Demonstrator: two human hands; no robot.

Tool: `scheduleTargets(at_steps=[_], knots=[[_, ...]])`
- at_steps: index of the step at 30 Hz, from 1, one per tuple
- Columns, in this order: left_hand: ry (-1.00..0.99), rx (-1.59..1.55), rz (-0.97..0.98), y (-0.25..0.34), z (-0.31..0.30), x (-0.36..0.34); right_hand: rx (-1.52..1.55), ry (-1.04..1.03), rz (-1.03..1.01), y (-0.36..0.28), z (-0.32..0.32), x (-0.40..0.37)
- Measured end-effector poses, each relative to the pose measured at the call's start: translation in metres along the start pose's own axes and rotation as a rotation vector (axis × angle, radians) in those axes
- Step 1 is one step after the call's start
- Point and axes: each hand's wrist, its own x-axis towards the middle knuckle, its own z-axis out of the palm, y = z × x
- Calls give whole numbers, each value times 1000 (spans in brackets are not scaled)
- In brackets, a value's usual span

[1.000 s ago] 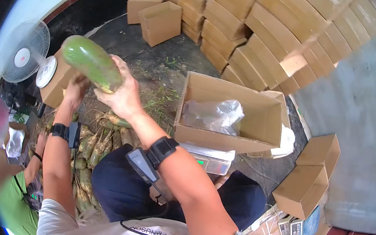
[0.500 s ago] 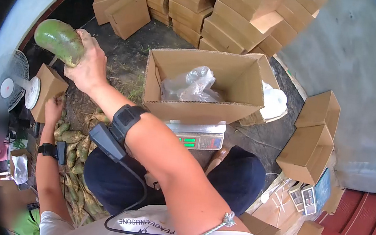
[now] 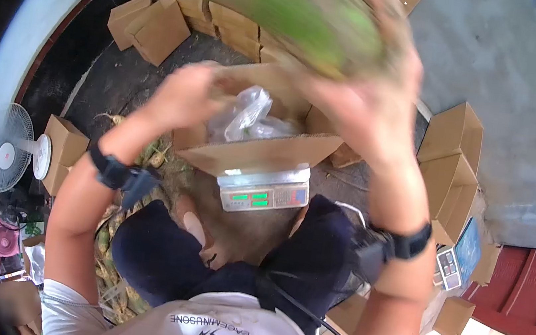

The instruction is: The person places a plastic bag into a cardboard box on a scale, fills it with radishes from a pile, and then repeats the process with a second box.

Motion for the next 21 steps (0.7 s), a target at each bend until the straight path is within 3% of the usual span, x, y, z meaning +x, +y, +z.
scheduleTargets(at_steps=[2,6,9,11,13,15,18,21], knots=[[20,115,62,23,39,28,-319,20,-47,9,-46,-15],[-52,436,106,32,108,61,-253,76,240,49,-94,-69],[-369,435,-26,17,108,85,-266,37,363,76,-113,-98],[-320,415,-73,-3,93,89,-195,13,426,94,-123,-117],[81,52,-93,-31,86,76,-211,-66,377,105,-129,-123],[92,-496,-420,-44,71,64,-214,-145,360,107,-128,-118],[296,-1089,-552,-43,61,36,-225,-286,367,108,-117,-97],[262,-1567,-592,-63,59,16,-308,-461,297,110,-97,-70]])
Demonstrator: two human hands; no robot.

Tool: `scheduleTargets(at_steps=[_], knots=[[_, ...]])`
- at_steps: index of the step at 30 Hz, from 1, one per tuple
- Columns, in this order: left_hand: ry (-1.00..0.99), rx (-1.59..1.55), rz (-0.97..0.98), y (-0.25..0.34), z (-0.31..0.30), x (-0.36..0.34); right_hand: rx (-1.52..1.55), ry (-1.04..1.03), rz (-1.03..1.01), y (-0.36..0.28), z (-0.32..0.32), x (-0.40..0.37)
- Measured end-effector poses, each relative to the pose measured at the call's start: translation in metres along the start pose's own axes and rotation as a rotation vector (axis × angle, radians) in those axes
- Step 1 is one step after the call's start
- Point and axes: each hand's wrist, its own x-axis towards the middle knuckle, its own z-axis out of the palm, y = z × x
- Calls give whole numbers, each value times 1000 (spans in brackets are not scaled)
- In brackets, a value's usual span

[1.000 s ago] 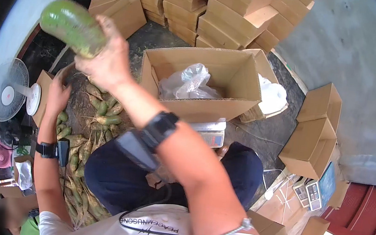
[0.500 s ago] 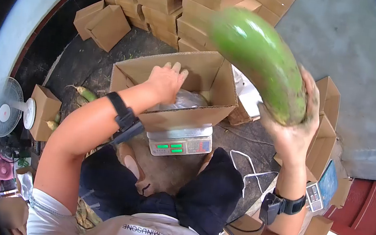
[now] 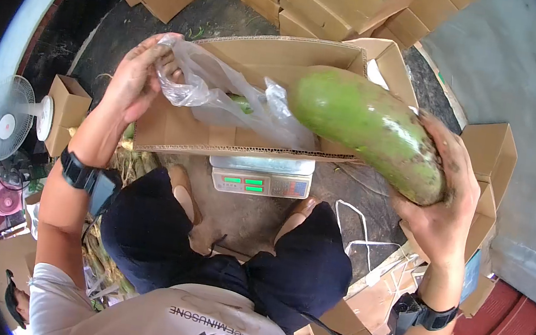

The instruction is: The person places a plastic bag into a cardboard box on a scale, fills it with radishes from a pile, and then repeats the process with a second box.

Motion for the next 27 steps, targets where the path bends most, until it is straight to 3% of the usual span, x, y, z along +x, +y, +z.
scheduleTargets(at_steps=[1,4,8,9,12,19,22,25,27], knots=[[230,27,1,11,28,-12,-61,-50,-28,-6,2,10],[75,180,-198,18,-1,-13,-172,-216,-168,-25,15,45],[251,-47,-341,15,20,-32,-189,-468,-173,-47,43,76],[21,17,-321,13,9,-33,-197,-474,-274,-48,55,83],[-103,-28,-320,11,8,-47,-352,-576,-382,-63,93,98],[-118,-131,-165,22,2,-59,-498,-687,-1025,-61,210,128],[-111,-54,-199,21,-5,-61,-700,-995,-1247,-57,234,130],[-188,-84,-340,23,-13,-68,-962,-1450,-1174,-62,246,131],[-226,-97,-417,24,-14,-74,-1039,-1582,-1137,-53,258,127]])
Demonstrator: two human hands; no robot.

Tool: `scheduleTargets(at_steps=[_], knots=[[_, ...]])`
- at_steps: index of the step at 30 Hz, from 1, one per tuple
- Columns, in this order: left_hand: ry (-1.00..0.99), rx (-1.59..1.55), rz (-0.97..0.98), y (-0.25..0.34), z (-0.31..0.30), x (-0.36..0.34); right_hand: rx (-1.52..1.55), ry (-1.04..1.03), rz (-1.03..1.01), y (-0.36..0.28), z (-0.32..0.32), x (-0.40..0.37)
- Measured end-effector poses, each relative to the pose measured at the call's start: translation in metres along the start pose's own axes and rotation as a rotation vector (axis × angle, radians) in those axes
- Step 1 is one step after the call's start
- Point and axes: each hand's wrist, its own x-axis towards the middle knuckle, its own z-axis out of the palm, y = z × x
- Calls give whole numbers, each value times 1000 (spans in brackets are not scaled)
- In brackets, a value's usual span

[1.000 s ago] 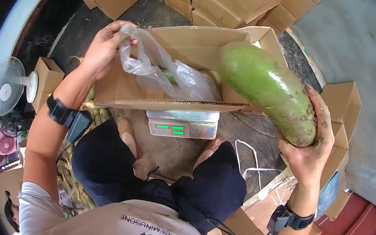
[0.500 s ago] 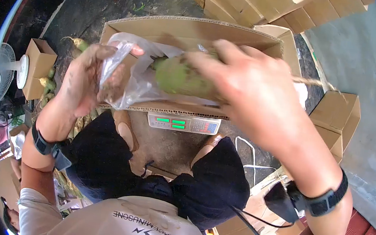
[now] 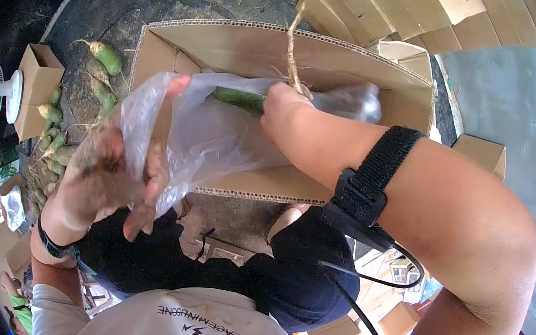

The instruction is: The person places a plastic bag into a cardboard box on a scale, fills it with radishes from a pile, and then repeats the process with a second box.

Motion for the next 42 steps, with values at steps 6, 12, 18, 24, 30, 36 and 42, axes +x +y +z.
scheduleTargets(at_steps=[6,12,18,24,30,36,42], knots=[[69,-34,129,-11,-3,11,-18,-6,-16,-3,8,12],[-65,-211,123,-16,-15,13,56,371,76,-9,-2,-36],[-160,-195,250,-19,-10,19,-399,579,111,-14,-29,-60],[-60,-186,253,-7,-23,26,-218,418,16,-3,-28,-47],[-241,-247,420,-28,-32,37,83,62,-164,12,-15,7],[-99,-220,191,-22,-35,34,413,-205,-238,21,-3,41],[-35,-167,146,-17,-36,31,1009,283,97,39,28,-33]])
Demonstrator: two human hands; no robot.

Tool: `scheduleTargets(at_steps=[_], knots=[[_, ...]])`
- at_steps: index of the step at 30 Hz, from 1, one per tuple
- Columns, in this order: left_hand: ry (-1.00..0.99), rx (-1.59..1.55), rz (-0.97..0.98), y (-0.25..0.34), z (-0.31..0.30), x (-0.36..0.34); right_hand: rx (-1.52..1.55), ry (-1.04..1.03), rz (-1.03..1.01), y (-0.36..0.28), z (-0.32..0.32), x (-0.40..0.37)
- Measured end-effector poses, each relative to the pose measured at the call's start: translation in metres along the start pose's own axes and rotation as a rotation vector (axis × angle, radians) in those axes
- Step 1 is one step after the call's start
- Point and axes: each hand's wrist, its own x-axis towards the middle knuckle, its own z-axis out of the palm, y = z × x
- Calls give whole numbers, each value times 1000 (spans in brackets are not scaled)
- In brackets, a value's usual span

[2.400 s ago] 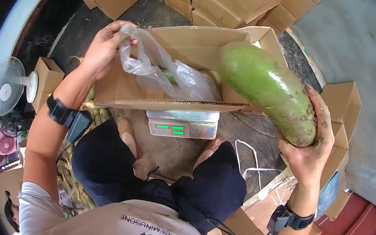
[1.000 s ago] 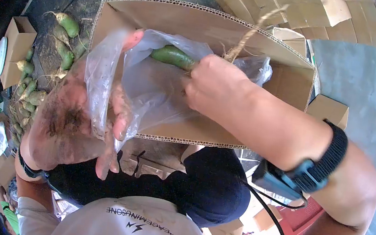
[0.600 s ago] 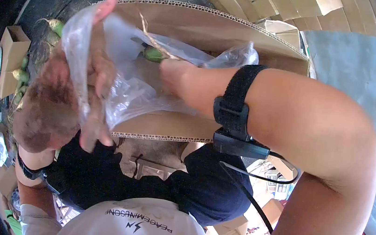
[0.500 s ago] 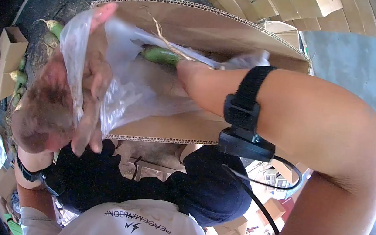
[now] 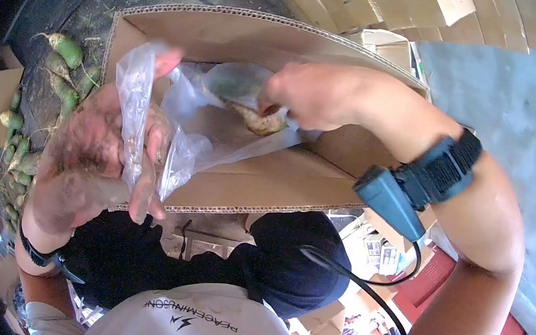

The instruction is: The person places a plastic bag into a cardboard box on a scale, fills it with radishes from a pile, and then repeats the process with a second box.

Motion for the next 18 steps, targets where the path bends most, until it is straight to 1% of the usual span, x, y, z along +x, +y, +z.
scheduleTargets(at_steps=[1,5,8,11,12,15,17,18], knots=[[0,13,3,0,2,0,-47,66,99,1,-2,-11],[5,22,10,-4,7,0,-179,2,206,1,11,-11],[15,13,18,-6,9,2,-621,168,-61,27,46,1],[104,157,-7,1,18,-4,-806,-27,-8,40,62,-5],[123,201,-18,3,20,-5,-832,-272,118,26,50,-9],[171,290,-56,3,25,-11,-692,-294,388,8,37,-46],[211,331,-58,5,27,-14,-596,-46,250,19,56,-66],[200,343,-57,5,26,-15,-548,81,185,13,56,-68]])
